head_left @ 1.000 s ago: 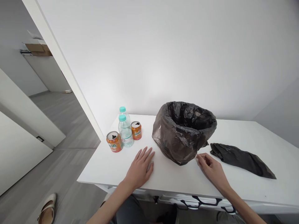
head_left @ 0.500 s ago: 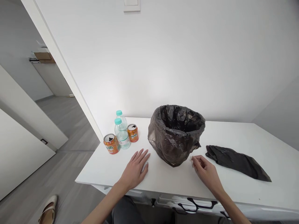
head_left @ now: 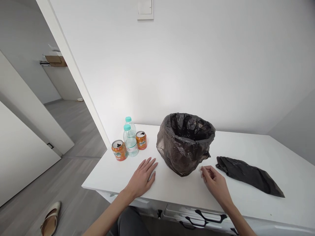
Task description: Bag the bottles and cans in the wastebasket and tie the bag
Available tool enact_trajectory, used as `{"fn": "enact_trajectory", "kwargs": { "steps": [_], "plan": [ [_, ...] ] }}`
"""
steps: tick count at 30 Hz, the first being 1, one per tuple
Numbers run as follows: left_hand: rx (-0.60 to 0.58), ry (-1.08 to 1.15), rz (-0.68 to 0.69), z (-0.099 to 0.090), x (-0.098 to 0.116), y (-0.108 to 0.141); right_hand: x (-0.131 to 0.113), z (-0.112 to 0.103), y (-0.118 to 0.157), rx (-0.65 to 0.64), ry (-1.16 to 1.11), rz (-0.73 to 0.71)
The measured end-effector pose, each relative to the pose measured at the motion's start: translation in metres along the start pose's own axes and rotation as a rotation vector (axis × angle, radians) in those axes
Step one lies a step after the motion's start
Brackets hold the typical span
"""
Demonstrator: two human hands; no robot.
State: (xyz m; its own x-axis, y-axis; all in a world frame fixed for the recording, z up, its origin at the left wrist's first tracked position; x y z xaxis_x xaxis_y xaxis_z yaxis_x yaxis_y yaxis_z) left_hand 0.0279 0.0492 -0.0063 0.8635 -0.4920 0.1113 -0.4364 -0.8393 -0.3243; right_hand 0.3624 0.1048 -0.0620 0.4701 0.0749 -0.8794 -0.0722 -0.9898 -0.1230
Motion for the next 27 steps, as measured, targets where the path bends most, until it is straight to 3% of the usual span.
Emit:
{"fn": "enact_trajectory", "kwargs": {
  "steps": [3, 5, 7, 11, 13, 16, 21, 24, 27],
  "plan": [
    [0.029, -0.004, 0.056, -0.009, 0.003, 0.003, -0.003, -0.001, 0.000, 0.012, -0.004, -0.013],
    [0.090, -0.021, 0.065, -0.029, 0.000, 0.003, -0.006, -0.001, 0.001, 0.012, -0.010, -0.007],
    [0.212, -0.055, -0.008, -0.063, -0.014, -0.002, -0.008, -0.001, 0.002, 0.008, -0.014, 0.008],
    [0.533, -0.168, -0.285, -0.149, -0.053, -0.017, -0.013, -0.002, 0.004, 0.015, -0.015, 0.003],
    [0.586, -0.214, -0.361, -0.177, -0.068, -0.029, -0.015, -0.004, 0.004, 0.028, -0.017, -0.014],
    [0.487, -0.230, -0.375, -0.189, -0.082, -0.048, -0.015, -0.005, 0.003, 0.040, -0.025, -0.039],
    [0.380, -0.137, -0.353, -0.179, -0.083, -0.047, -0.011, -0.002, 0.001, 0.021, -0.031, -0.020],
    [0.386, -0.087, -0.331, -0.184, -0.064, -0.037, -0.009, -0.001, 0.001, 0.025, -0.049, -0.017],
    [0.470, -0.108, -0.293, -0.215, -0.026, -0.029, -0.007, -0.001, 0.000, 0.022, -0.055, -0.015]
  ]
}}
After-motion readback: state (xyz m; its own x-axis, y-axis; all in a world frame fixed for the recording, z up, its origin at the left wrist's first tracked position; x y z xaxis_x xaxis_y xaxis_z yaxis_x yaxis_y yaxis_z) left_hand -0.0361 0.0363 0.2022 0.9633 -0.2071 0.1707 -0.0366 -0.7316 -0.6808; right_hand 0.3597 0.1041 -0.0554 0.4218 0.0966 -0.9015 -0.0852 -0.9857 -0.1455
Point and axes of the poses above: each hand's wrist, its own y-axis away from the middle knuckle, its own z-axis out of the palm, x = y × z, the point moved 9 cm from there along -y, towards the middle knuckle, and after that the axes turned 1 degree about -x, right-handed, at the moved point
